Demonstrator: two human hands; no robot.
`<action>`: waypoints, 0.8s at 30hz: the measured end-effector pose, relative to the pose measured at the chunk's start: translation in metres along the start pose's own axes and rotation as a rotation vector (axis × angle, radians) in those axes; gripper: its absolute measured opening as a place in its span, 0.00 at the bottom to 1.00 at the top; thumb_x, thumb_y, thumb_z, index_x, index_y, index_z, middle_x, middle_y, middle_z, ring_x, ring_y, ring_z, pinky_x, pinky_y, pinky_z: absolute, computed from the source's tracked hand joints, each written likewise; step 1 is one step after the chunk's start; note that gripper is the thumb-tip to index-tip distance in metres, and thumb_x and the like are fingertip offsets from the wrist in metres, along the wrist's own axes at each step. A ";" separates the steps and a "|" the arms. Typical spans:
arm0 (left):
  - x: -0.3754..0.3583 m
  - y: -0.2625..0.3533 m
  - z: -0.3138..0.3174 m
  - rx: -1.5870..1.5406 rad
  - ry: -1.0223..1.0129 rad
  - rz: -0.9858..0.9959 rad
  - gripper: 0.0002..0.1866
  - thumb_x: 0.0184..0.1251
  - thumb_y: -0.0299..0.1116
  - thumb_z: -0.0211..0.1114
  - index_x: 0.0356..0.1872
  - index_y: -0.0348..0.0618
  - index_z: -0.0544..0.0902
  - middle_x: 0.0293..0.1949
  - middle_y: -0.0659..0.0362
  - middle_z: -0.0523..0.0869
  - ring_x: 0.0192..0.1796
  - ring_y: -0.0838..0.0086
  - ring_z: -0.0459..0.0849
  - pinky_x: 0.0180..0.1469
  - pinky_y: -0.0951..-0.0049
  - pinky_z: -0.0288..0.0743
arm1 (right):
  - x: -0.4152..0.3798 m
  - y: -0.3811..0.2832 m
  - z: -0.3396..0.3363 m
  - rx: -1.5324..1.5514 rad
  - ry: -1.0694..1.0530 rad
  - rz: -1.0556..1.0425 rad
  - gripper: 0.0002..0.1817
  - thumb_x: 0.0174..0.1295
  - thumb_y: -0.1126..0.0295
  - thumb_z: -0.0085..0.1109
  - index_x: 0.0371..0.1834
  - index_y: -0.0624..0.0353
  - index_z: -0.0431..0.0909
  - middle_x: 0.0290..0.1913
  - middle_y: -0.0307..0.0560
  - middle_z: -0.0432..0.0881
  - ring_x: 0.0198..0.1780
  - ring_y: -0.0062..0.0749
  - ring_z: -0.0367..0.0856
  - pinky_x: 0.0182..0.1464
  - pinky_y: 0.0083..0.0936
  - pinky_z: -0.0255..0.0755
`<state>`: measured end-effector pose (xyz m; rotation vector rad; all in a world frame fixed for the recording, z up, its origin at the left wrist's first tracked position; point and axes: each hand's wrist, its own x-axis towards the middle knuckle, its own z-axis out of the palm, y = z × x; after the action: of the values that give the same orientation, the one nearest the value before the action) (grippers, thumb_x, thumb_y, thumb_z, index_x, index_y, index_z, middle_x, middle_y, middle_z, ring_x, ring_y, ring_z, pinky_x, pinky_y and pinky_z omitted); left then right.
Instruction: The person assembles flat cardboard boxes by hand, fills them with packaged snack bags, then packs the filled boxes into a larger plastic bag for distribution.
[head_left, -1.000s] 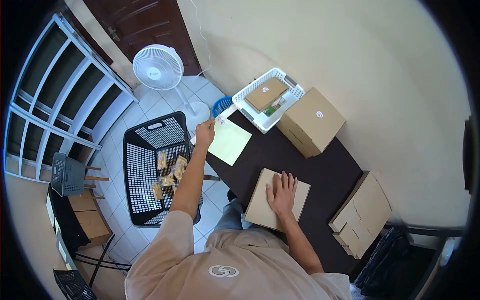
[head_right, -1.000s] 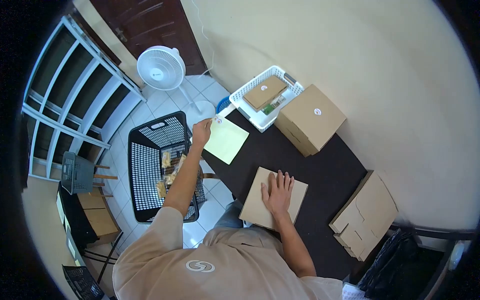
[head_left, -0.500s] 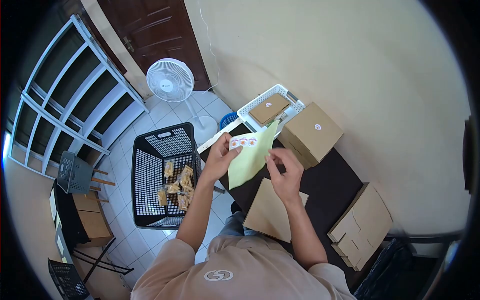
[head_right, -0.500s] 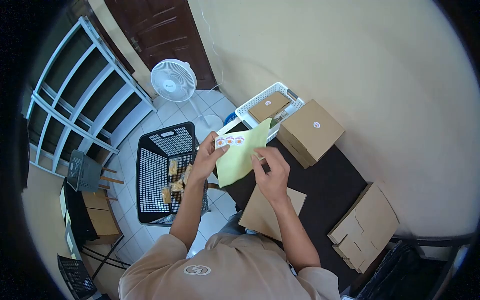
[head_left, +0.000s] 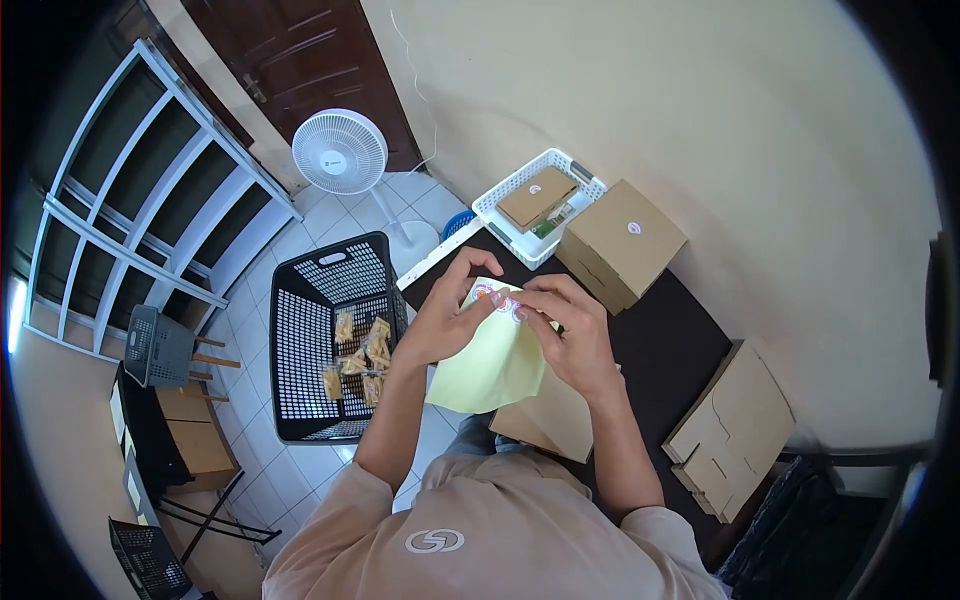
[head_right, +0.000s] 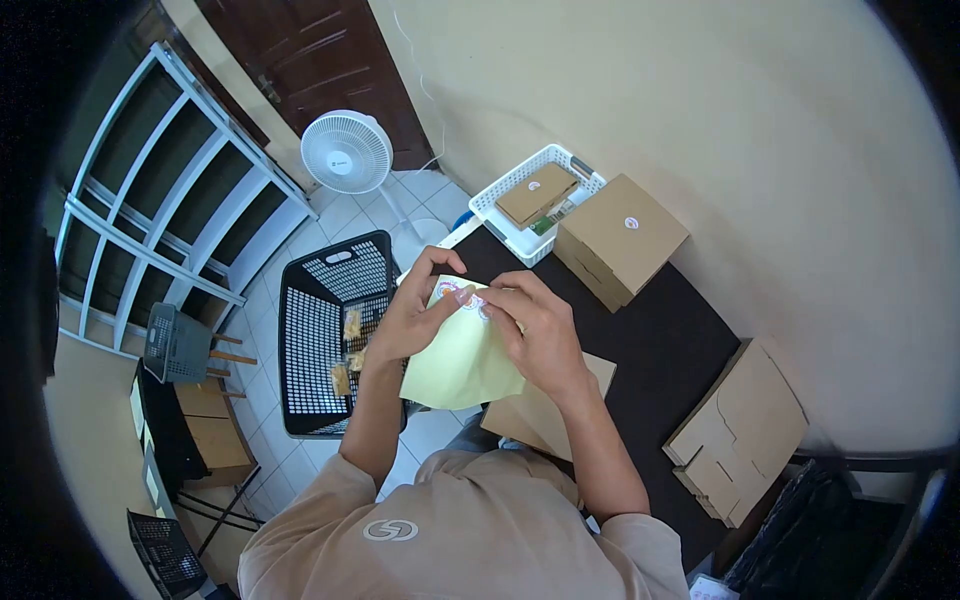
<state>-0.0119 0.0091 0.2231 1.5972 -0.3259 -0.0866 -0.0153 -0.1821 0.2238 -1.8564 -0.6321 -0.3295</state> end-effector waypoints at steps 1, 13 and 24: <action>-0.001 0.001 0.000 -0.003 -0.003 -0.005 0.15 0.69 0.23 0.61 0.52 0.40 0.68 0.41 0.59 0.78 0.40 0.84 0.78 0.40 0.81 0.72 | -0.002 -0.001 -0.001 -0.001 0.000 0.006 0.09 0.55 0.81 0.65 0.40 0.63 0.84 0.42 0.50 0.81 0.38 0.39 0.83 0.41 0.31 0.77; 0.009 -0.046 0.006 0.448 0.011 0.105 0.11 0.67 0.22 0.57 0.48 0.40 0.68 0.35 0.53 0.77 0.39 0.69 0.79 0.43 0.70 0.71 | -0.056 0.012 -0.011 -0.038 0.119 -0.024 0.05 0.55 0.84 0.63 0.33 0.66 0.78 0.49 0.53 0.72 0.49 0.41 0.76 0.44 0.27 0.75; 0.060 -0.196 -0.087 0.812 0.198 -0.008 0.16 0.69 0.30 0.60 0.54 0.49 0.68 0.26 0.42 0.80 0.29 0.49 0.83 0.33 0.54 0.72 | -0.135 0.073 -0.030 0.191 0.153 0.519 0.05 0.64 0.83 0.54 0.41 0.66 0.78 0.38 0.44 0.77 0.37 0.23 0.80 0.35 0.20 0.79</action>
<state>0.0974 0.0813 0.0429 2.3878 -0.2058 0.2268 -0.0820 -0.2653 0.1099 -1.7179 -0.0619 -0.0630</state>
